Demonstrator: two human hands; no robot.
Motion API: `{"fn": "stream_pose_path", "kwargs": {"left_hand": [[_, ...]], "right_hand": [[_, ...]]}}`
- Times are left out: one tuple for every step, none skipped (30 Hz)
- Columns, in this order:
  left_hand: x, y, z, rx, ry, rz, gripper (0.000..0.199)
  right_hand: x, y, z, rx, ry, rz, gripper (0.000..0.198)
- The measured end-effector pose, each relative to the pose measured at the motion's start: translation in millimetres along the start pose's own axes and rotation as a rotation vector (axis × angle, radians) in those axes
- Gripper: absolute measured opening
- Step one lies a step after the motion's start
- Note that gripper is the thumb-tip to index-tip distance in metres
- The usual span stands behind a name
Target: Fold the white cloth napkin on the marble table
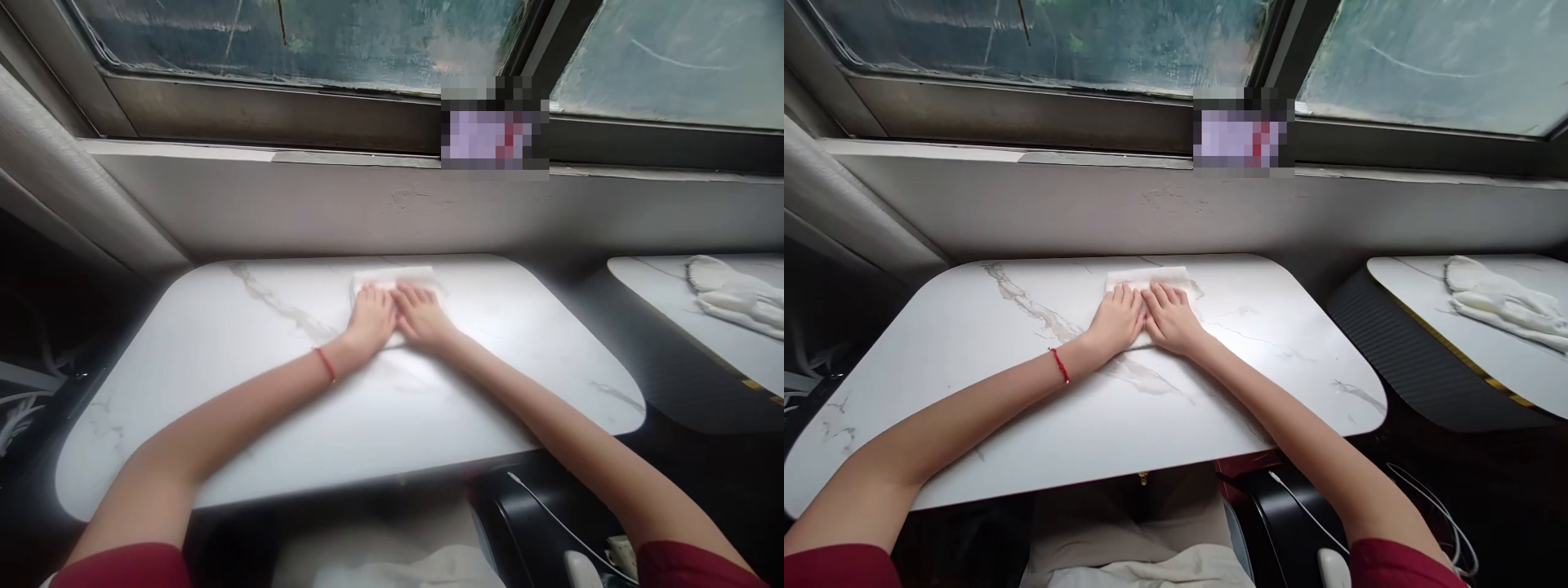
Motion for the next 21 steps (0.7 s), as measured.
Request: {"fn": "stream_pose_path", "kwargs": {"left_hand": [[6.2, 12.0, -2.2, -0.024, -0.021, 0.011, 0.053], [11.7, 23.5, -4.7, -0.044, -0.044, 0.022, 0.053], [16.4, 34.1, -7.6, -0.062, -0.066, 0.031, 0.052], [20.4, 43.7, -10.5, -0.08, -0.091, 0.038, 0.052], [23.7, 52.2, -13.4, -0.101, -0.117, 0.043, 0.052], [26.3, 59.3, -16.1, -0.127, -0.145, 0.043, 0.051], [28.3, 65.2, -18.8, -0.156, -0.172, 0.041, 0.05], [29.8, 70.1, -21.4, -0.186, -0.194, 0.039, 0.049], [31.0, 74.1, -24.0, -0.215, -0.212, 0.039, 0.049], [32.0, 77.5, -26.5, -0.241, -0.223, 0.041, 0.05], [32.9, 80.1, -28.8, -0.264, -0.228, 0.041, 0.051], [33.8, 81.9, -30.6, -0.285, -0.227, 0.039, 0.053], [34.5, 83.1, -31.8, -0.3, -0.222, 0.033, 0.053], [35.0, 83.6, -32.0, -0.308, -0.22, 0.024, 0.053], [35.3, 83.5, -31.3, -0.308, -0.219, 0.011, 0.052], [35.3, 82.9, -29.8, -0.3, -0.219, -0.003, 0.051], [34.9, 82.1, -27.8, -0.287, -0.221, -0.016, 0.05], [34.0, 81.2, -25.6, -0.271, -0.222, -0.027, 0.048], [32.5, 79.9, -23.4, -0.258, -0.22, -0.038, 0.045], [30.1, 78.3, -21.1, -0.248, -0.215, -0.047, 0.042], [26.5, 76.5, -18.9, -0.241, -0.209, -0.056, 0.04]], "right_hand": [[13.0, -1.5, -5.9, 0.004, 0.002, -0.004, 0.054], [25.0, -2.4, -11.1, 0.012, 0.001, -0.008, 0.054], [35.7, -3.0, -15.5, 0.022, -0.002, -0.011, 0.054], [44.8, -3.5, -19.2, 0.034, -0.007, -0.014, 0.054], [52.0, -4.0, -22.0, 0.047, -0.014, -0.018, 0.054], [57.2, -4.6, -24.0, 0.059, -0.024, -0.022, 0.054], [60.4, -5.3, -25.3, 0.068, -0.034, -0.025, 0.053], [61.8, -6.0, -26.1, 0.072, -0.042, -0.025, 0.053], [61.7, -6.6, -26.4, 0.073, -0.045, -0.022, 0.053], [60.5, -7.0, -26.4, 0.071, -0.044, -0.018, 0.052], [58.8, -7.3, -26.0, 0.066, -0.037, -0.014, 0.052], [57.1, -7.2, -25.3, 0.061, -0.027, -0.011, 0.052], [55.7, -6.7, -23.9, 0.056, -0.018, -0.01, 0.051], [55.0, -5.7, -22.0, 0.051, -0.01, -0.013, 0.05], [55.1, -4.3, -19.6, 0.046, -0.002, -0.02, 0.048], [56.0, -2.8, -17.0, 0.04, 0.01, -0.036, 0.046], [57.4, -1.3, -14.4, 0.031, 0.027, -0.059, 0.043], [58.9, 0.3, -11.8, 0.019, 0.047, -0.086, 0.041], [60.0, 2.2, -9.0, 0.002, 0.07, -0.11, 0.039], [60.4, 5.1, -5.8, -0.017, 0.092, -0.12, 0.038], [59.8, 9.5, -2.2, -0.039, 0.112, -0.108, 0.038]]}}
Point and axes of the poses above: each hand's wrist, its own x-axis towards the middle knuckle, its own z-axis out of the back of the hand, y = z × x, the point moved 7 cm from there along x, towards the middle knuckle, and after that the axes turned 6 degrees about -x, right-handed, at the moved point
